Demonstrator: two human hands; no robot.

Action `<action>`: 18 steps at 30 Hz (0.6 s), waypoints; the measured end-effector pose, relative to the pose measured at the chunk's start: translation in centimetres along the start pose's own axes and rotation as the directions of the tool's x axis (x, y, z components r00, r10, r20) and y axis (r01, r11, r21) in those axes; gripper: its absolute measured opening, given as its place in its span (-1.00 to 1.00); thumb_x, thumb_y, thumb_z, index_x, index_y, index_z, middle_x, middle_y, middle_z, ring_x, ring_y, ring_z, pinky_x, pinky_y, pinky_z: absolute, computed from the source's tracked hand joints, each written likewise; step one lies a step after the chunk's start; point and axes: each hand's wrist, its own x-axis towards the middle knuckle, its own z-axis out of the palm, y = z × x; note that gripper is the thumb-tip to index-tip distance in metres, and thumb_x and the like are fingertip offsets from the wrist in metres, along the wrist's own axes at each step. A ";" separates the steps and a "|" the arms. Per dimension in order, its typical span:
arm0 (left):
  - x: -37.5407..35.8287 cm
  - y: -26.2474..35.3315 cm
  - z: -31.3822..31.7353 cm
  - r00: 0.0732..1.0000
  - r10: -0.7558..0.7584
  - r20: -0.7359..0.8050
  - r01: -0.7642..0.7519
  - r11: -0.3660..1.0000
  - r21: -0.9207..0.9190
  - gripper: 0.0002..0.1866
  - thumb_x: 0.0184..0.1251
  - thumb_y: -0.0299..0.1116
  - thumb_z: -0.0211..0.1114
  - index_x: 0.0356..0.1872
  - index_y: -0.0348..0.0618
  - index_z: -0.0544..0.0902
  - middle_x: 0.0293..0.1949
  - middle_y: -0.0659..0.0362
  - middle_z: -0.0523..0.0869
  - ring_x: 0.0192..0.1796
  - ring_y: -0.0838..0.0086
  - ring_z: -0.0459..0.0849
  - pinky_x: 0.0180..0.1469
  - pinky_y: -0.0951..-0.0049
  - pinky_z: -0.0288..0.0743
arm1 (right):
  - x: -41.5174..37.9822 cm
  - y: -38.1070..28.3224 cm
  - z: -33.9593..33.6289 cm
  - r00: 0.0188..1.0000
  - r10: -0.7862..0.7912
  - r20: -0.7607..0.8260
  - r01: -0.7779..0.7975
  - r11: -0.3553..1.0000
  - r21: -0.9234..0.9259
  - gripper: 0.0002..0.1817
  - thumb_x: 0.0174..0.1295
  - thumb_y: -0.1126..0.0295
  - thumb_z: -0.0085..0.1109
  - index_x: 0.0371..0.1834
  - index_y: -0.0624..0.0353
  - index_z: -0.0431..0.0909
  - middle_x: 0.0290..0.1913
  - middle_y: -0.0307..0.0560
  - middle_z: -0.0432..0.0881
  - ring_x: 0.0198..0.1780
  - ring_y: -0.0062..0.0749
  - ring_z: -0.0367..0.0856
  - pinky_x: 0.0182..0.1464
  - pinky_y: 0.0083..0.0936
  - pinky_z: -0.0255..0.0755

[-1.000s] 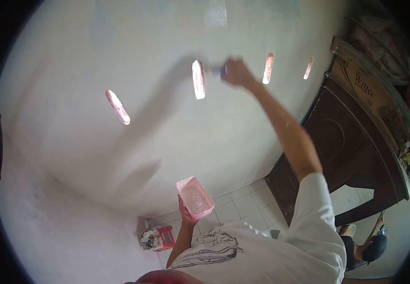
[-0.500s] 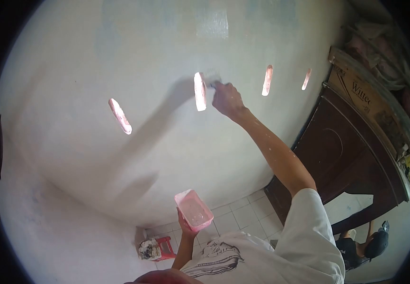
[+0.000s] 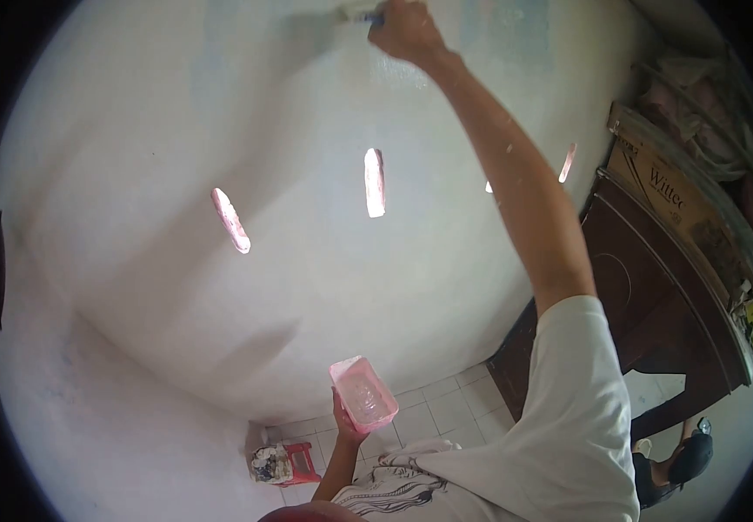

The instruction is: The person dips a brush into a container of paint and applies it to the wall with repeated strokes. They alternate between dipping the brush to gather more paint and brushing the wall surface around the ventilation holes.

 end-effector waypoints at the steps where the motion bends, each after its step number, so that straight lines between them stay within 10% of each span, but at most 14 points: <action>1: 0.2 0.1 0.0 1.000 0.001 0.006 -0.001 1.000 -0.003 -0.31 0.49 0.32 -0.03 0.41 0.05 0.38 0.22 0.13 0.60 0.19 0.23 0.65 0.23 0.02 0.61 | -1.3 0.3 2.3 1.000 0.007 -0.004 -0.008 0.996 -0.092 -0.72 0.15 0.28 0.22 -0.15 0.16 0.76 -0.31 0.24 0.73 -0.28 0.13 0.73 -0.11 -0.14 0.63; 6: -0.2 -0.1 0.2 1.000 0.022 0.020 -0.023 0.999 0.042 -0.31 0.50 0.32 -0.05 0.40 0.05 0.39 0.23 0.13 0.59 0.21 0.22 0.64 0.27 0.01 0.57 | -17.0 -3.8 6.4 0.914 0.232 0.332 -0.255 0.967 0.028 -0.72 0.20 0.48 0.09 -0.04 0.34 0.59 -0.32 0.47 0.64 -0.21 0.47 0.62 -0.09 0.13 0.57; 11: -0.5 -0.2 1.8 0.993 0.093 0.078 -0.104 0.983 0.150 -0.31 0.53 0.30 -0.09 0.44 0.04 0.36 0.26 0.12 0.58 0.25 0.22 0.62 0.29 0.00 0.55 | -16.1 -2.1 2.3 0.738 0.048 0.674 -0.071 0.997 0.007 -0.76 0.12 0.29 0.30 -0.17 0.11 0.75 0.07 0.13 0.63 0.16 0.07 0.57 0.23 -0.10 0.46; 16: -0.7 0.1 1.9 0.995 0.049 0.089 -0.060 0.990 0.127 -0.29 0.53 0.31 -0.12 0.46 0.03 0.33 0.28 0.09 0.56 0.28 0.20 0.60 0.32 -0.01 0.52 | -3.0 0.1 1.2 0.978 -0.012 0.208 0.020 0.999 -0.034 -0.70 0.10 0.25 0.28 -0.16 0.14 0.78 -0.29 0.25 0.73 -0.29 0.04 0.74 -0.07 -0.18 0.62; 18: -0.8 -0.1 3.3 0.997 0.059 0.054 -0.063 0.995 0.073 -0.28 0.53 0.31 -0.12 0.46 0.02 0.33 0.29 0.08 0.56 0.29 0.18 0.59 0.33 -0.01 0.51 | -0.6 -2.5 -1.9 0.992 0.024 0.123 -0.034 0.996 0.080 -0.63 0.00 0.35 0.25 -0.11 0.29 0.71 -0.26 0.34 0.73 -0.18 0.23 0.75 -0.08 -0.10 0.65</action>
